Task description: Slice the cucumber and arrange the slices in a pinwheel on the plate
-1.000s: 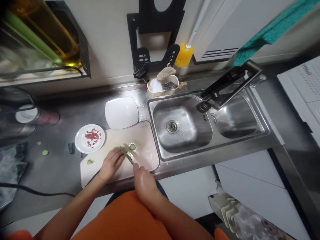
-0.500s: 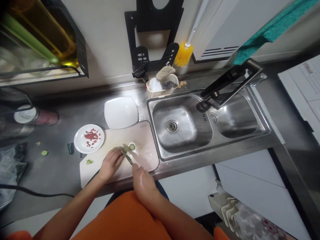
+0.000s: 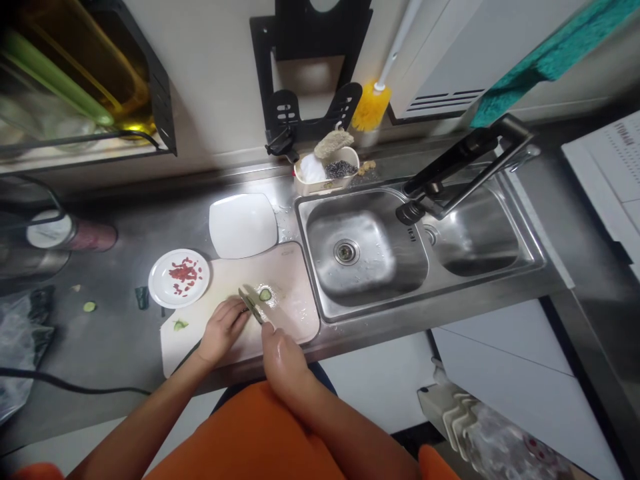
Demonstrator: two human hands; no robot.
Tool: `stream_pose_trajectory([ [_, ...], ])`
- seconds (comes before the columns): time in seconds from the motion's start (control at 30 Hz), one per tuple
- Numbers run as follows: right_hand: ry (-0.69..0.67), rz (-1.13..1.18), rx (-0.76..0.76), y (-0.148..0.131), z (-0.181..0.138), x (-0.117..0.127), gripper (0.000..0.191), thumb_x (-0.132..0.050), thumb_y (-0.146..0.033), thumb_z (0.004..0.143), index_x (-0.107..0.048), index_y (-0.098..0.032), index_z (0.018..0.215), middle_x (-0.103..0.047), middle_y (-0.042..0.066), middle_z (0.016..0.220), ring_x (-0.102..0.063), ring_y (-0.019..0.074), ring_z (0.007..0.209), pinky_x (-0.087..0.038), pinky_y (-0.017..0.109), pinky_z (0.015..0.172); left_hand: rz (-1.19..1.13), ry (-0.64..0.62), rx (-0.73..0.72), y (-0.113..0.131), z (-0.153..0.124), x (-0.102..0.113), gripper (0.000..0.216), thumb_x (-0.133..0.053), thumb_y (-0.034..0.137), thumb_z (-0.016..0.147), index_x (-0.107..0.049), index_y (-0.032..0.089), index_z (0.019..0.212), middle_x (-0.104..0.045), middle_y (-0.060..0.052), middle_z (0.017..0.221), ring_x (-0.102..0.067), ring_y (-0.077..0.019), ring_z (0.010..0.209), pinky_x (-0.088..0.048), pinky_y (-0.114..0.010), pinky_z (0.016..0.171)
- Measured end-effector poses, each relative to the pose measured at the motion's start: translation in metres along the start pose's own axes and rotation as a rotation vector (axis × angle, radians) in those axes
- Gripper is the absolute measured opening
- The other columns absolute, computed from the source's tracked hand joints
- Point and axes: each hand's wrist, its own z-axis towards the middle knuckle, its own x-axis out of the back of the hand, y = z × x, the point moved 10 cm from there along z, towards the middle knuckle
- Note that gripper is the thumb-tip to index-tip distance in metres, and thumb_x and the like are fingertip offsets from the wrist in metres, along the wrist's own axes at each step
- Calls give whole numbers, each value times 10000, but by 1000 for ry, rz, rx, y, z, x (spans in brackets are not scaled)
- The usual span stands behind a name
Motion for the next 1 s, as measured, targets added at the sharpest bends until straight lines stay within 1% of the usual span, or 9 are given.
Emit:
stream_pose_trajectory([
  [0.13, 15, 9, 15, -5, 11, 1, 410, -276, 11, 857, -523, -137, 1147, -648, 97, 864, -636, 195, 809, -460, 252, 696, -21, -15, 9, -2, 0, -2, 209, -494, 218, 895, -595, 194, 1076, -649, -81, 1047, -582, -212, 1049, -489, -424, 951],
  [0.33, 1, 44, 9, -14, 33, 1, 395, -262, -3, 870, -520, -127, 1143, -654, 104, 902, -636, 191, 825, -450, 244, 679, -32, -14, 21, -3, 0, -2, 205, -501, 209, 891, -596, 197, 1072, -652, -70, 1035, -586, -198, 1027, -494, -407, 942],
  [0.5, 37, 73, 14, -12, 36, -1, 382, -275, -19, 875, -522, -138, 1142, -651, 95, 921, -635, 188, 812, -447, 246, 673, -23, -18, 23, -2, 0, -1, 198, -512, 207, 888, -596, 190, 1066, -650, -71, 1036, -581, -193, 1027, -493, -396, 946],
  [0.63, 37, 72, 14, -4, 29, -1, 431, -277, -2, 855, -499, -137, 1199, -647, 99, 936, -628, 196, 839, -450, 258, 705, -19, -7, 26, -3, -1, -1, 215, -496, 232, 897, -600, 197, 1081, -651, -76, 1049, -584, -204, 1044, -488, -418, 955],
  [0.8, 8, 21, -6, 6, 6, -2, 450, -308, -6, 841, -478, -128, 1240, -642, 102, 918, -628, 211, 847, -454, 260, 709, -24, 0, 27, -3, -1, -1, 213, -494, 252, 901, -600, 199, 1079, -652, -81, 1049, -589, -212, 1048, -496, -429, 945],
  [0.9, -6, 12, -26, 9, -8, -1, 418, -334, -16, 845, -486, -144, 1212, -644, 102, 913, -635, 217, 844, -460, 257, 691, -8, 9, 24, -3, -1, 0, 200, -500, 253, 900, -599, 200, 1065, -651, -80, 1042, -593, -212, 1037, -502, -422, 938],
  [1.0, -41, 9, -53, 9, -16, -1, 382, -315, -14, 858, -510, -164, 1151, -646, 106, 919, -645, 224, 845, -466, 260, 667, 17, 20, 17, -3, -2, 0, 188, -504, 256, 898, -599, 195, 1049, -651, -80, 1030, -595, -212, 1030, -504, -417, 934],
])
